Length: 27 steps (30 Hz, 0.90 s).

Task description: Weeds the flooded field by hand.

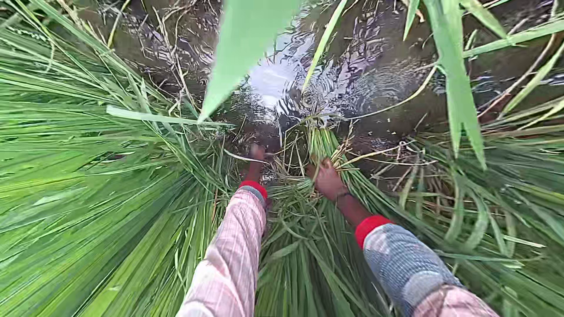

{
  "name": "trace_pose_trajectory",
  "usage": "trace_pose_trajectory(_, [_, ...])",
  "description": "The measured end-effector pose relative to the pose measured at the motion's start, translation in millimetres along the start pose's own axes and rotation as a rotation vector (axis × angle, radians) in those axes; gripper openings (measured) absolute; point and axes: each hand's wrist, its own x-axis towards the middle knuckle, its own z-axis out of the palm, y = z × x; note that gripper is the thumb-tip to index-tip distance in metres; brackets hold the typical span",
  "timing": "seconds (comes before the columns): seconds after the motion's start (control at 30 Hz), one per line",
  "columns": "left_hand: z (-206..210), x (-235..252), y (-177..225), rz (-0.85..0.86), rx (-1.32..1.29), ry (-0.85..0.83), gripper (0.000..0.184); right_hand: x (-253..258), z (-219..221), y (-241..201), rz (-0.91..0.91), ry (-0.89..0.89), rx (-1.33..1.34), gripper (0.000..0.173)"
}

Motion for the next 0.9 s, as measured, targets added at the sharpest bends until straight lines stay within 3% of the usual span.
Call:
trace_pose_trajectory(0.1, [-20, -30, 12, -0.005, 0.101, 0.05, 0.042, 6, 11, 6, -0.004, 0.066, 0.039, 0.039])
trace_pose_trajectory(0.2, [-20, -47, 7, 0.022, 0.225, 0.231, 0.054, 7, 14, 9, -0.029, 0.123, 0.077, 0.037])
trace_pose_trajectory(0.3, [-17, -41, -12, 0.09, 0.376, 0.263, 0.071, 7, 16, 9, -0.026, 0.125, 0.068, 0.038])
trace_pose_trajectory(0.47, [-36, -49, -8, 0.112, 0.646, 0.089, 0.048, 8, 12, 5, 0.036, 0.053, 0.034, 0.038])
trace_pose_trajectory(0.6, [-48, -53, 6, -0.011, 0.602, -0.01, 0.046, 8, 11, 6, 0.016, 0.049, 0.014, 0.038])
trace_pose_trajectory(0.73, [-57, -48, 15, -0.01, 0.674, -0.094, 0.046, 8, 13, 9, -0.014, 0.108, 0.014, 0.037])
trace_pose_trajectory(0.9, [-65, -36, 22, 0.075, 0.745, -0.005, 0.037, 10, 19, 13, -0.04, 0.145, 0.006, 0.037])
